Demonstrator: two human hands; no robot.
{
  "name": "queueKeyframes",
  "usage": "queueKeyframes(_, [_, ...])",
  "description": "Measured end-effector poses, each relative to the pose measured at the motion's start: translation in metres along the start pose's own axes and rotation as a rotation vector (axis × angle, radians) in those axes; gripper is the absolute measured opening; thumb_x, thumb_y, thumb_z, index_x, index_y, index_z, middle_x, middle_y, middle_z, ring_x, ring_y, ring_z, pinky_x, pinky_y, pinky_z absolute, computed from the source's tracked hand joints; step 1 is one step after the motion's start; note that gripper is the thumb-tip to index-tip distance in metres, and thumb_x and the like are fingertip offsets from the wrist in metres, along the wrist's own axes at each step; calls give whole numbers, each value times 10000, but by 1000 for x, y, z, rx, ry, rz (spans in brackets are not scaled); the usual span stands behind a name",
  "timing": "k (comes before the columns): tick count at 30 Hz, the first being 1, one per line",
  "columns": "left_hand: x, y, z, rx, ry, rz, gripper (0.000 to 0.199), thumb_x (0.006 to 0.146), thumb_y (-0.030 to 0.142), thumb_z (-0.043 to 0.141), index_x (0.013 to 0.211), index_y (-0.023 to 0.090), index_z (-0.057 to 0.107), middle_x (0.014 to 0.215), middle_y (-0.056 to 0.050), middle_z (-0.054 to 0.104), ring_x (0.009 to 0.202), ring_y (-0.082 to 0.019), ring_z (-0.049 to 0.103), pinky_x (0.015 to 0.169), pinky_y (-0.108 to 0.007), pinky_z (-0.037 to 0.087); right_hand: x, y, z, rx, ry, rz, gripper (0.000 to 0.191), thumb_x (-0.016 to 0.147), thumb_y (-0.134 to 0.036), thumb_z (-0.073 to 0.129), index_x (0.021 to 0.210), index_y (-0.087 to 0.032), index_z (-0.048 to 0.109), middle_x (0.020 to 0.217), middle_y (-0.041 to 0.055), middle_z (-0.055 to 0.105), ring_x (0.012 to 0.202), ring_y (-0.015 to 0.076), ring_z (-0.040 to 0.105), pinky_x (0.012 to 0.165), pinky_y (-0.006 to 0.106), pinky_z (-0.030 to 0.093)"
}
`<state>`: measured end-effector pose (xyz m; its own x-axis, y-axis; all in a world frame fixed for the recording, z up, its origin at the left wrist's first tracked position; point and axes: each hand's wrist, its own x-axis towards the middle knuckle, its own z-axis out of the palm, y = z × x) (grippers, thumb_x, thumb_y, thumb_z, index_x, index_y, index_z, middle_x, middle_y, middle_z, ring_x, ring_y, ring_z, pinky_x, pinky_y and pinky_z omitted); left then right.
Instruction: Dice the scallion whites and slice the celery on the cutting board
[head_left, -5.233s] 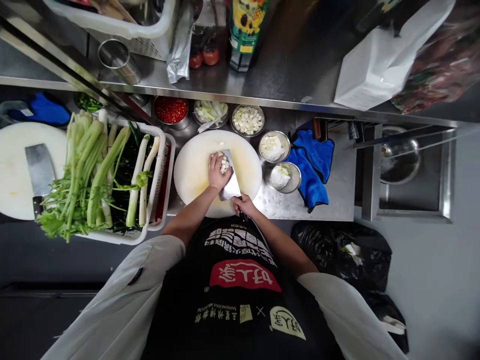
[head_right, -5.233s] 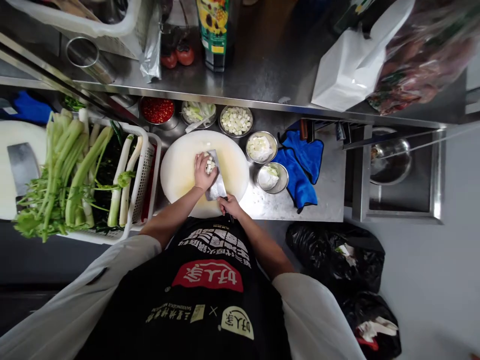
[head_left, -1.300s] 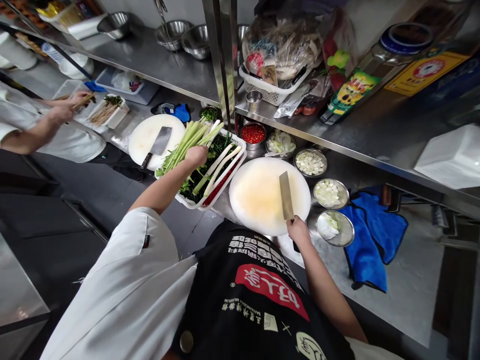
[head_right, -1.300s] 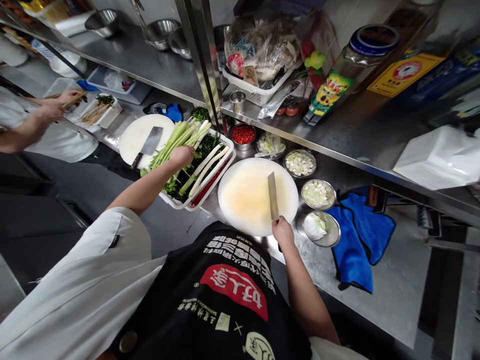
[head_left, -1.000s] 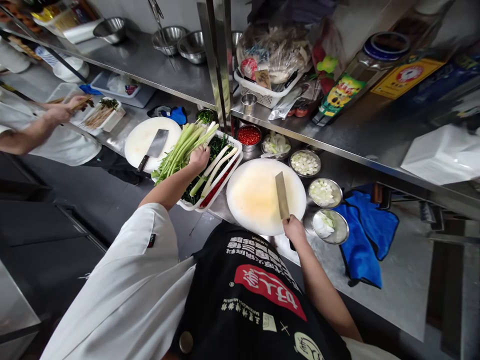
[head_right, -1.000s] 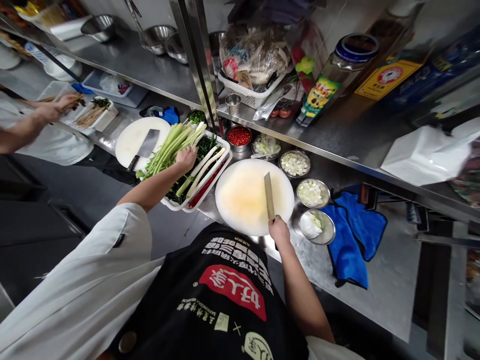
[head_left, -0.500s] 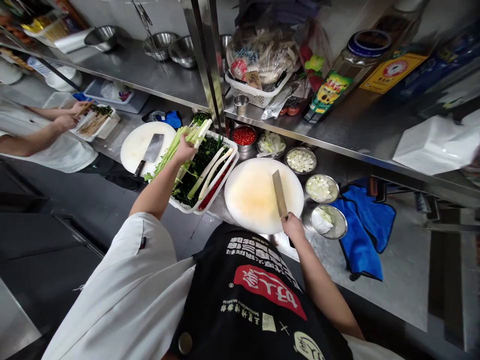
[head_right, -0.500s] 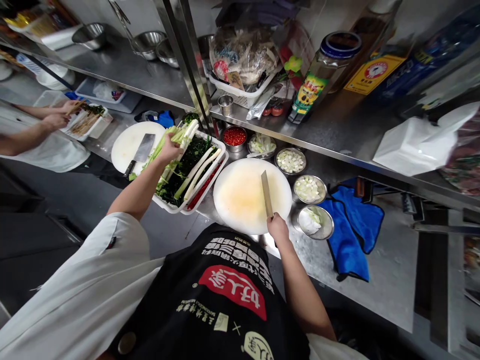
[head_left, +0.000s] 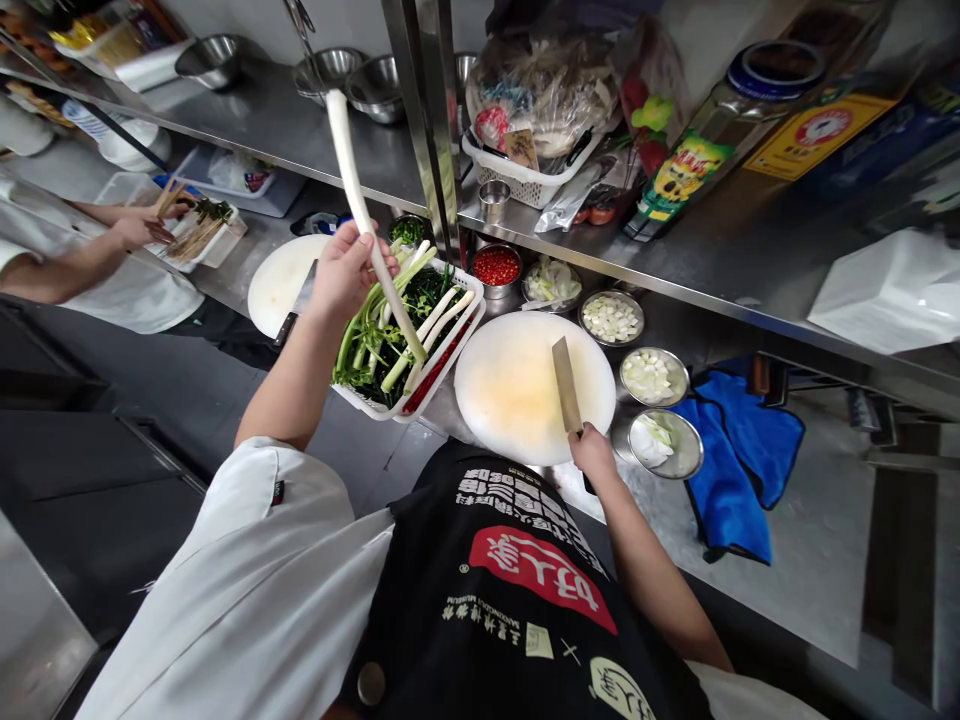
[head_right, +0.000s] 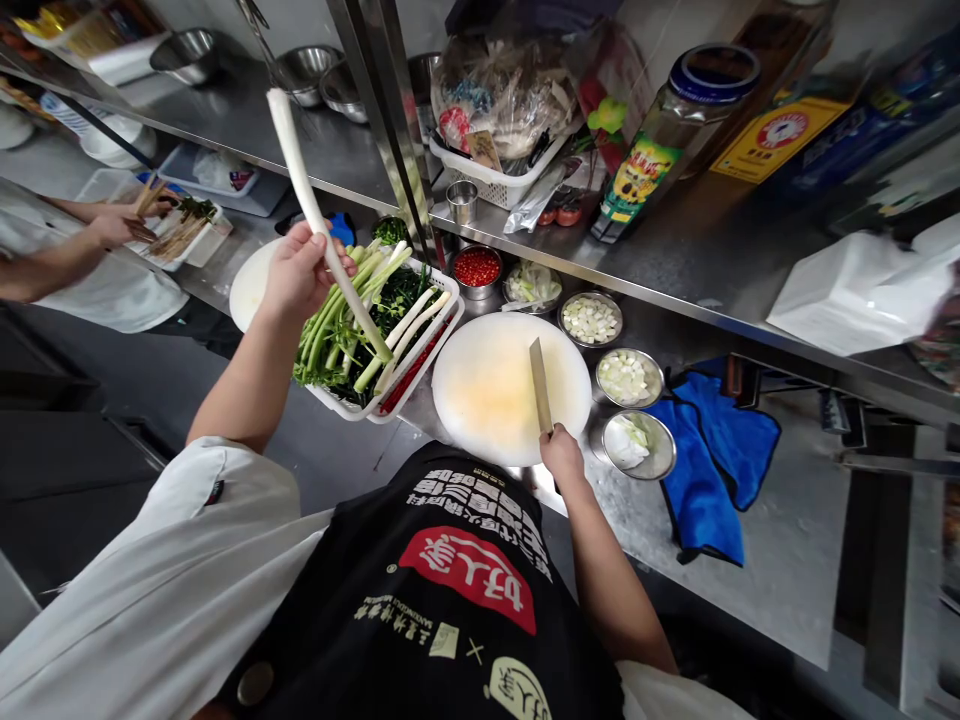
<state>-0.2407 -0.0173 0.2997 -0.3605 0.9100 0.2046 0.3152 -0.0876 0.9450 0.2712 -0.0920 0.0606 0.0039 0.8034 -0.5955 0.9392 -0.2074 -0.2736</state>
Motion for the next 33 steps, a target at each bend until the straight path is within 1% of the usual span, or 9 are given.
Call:
queueKeyframes(4, [-40, -19, 54, -99, -196, -205, 379, 1073, 541, 587, 1264, 216, 634, 1008, -84, 770, 977, -240, 793, 867, -392, 667, -1, -1, 0, -4, -15, 14, 299, 1090, -293, 475, 1255, -122, 656, 990, 154, 784, 828, 229, 745, 665, 276, 434])
queueKeyframes(9, [-89, -83, 159, -244, -298, -446, 398, 949, 542, 739, 1155, 226, 611, 1022, -97, 788, 831, -199, 776, 781, -352, 628, -3, -4, -2, -38, 14, 16, 308, 1068, -302, 504, 1257, -131, 679, 1108, 184, 785, 983, 260, 748, 720, 284, 453])
queueKeyframes(12, [-111, -112, 217, -59, -311, -570, 306, 883, 391, 808, 1052, 214, 623, 923, -95, 781, 750, -201, 747, 714, -333, 594, -2, -2, -1, -33, 4, 21, 321, 1068, -299, 496, 1272, -127, 674, 1075, 176, 788, 917, 248, 748, 710, 285, 451])
queueKeyframes(15, [-115, -120, 240, 245, -420, -491, 231, 822, 272, 820, 1004, 202, 695, 967, -122, 797, 914, -261, 770, 848, -366, 596, 0, 0, 1, -24, -12, 22, 327, 1077, -307, 485, 1279, -122, 663, 1035, 163, 790, 842, 232, 744, 685, 281, 443])
queueKeyframes(17, [-101, -114, 229, 378, -452, -328, 159, 838, 230, 766, 991, 193, 742, 1072, -139, 804, 1048, -280, 759, 969, -372, 570, 1, 1, 1, -23, -10, 21, 324, 1081, -313, 487, 1278, -124, 660, 1042, 164, 790, 854, 232, 747, 678, 279, 439])
queueKeyframes(20, [-60, -99, 179, 569, -313, -149, 205, 922, 226, 631, 1056, 179, 778, 1152, -149, 797, 1109, -291, 733, 1030, -383, 536, -1, 1, 2, -31, 1, 20, 318, 1081, -311, 489, 1276, -127, 661, 1069, 175, 789, 923, 249, 753, 686, 282, 437])
queueKeyframes(22, [-27, -93, 139, 765, -199, -172, 277, 961, 252, 577, 1128, 167, 782, 1172, -173, 789, 1121, -325, 722, 1021, -423, 531, -2, 0, 1, -38, 6, 22, 316, 1084, -313, 489, 1271, -127, 663, 1081, 181, 786, 968, 263, 752, 702, 287, 437])
queueKeyframes(26, [19, -101, 80, 1194, -342, -339, 343, 894, 242, 666, 1181, 99, 787, 1205, -281, 755, 1200, -432, 694, 1023, -501, 516, -5, -2, -1, -41, 13, 23, 302, 1092, -318, 489, 1246, -129, 667, 1097, 188, 779, 1013, 275, 750, 726, 291, 432])
queueKeyframes(33, [49, -121, 79, 1366, -360, -269, 537, 995, 119, 412, 1499, 52, 585, 1536, -328, 540, 1314, -390, 628, 1063, -491, 516, -10, -6, -4, -52, 11, 17, 294, 1086, -299, 487, 1244, -128, 667, 1113, 185, 778, 1007, 269, 746, 728, 291, 433])
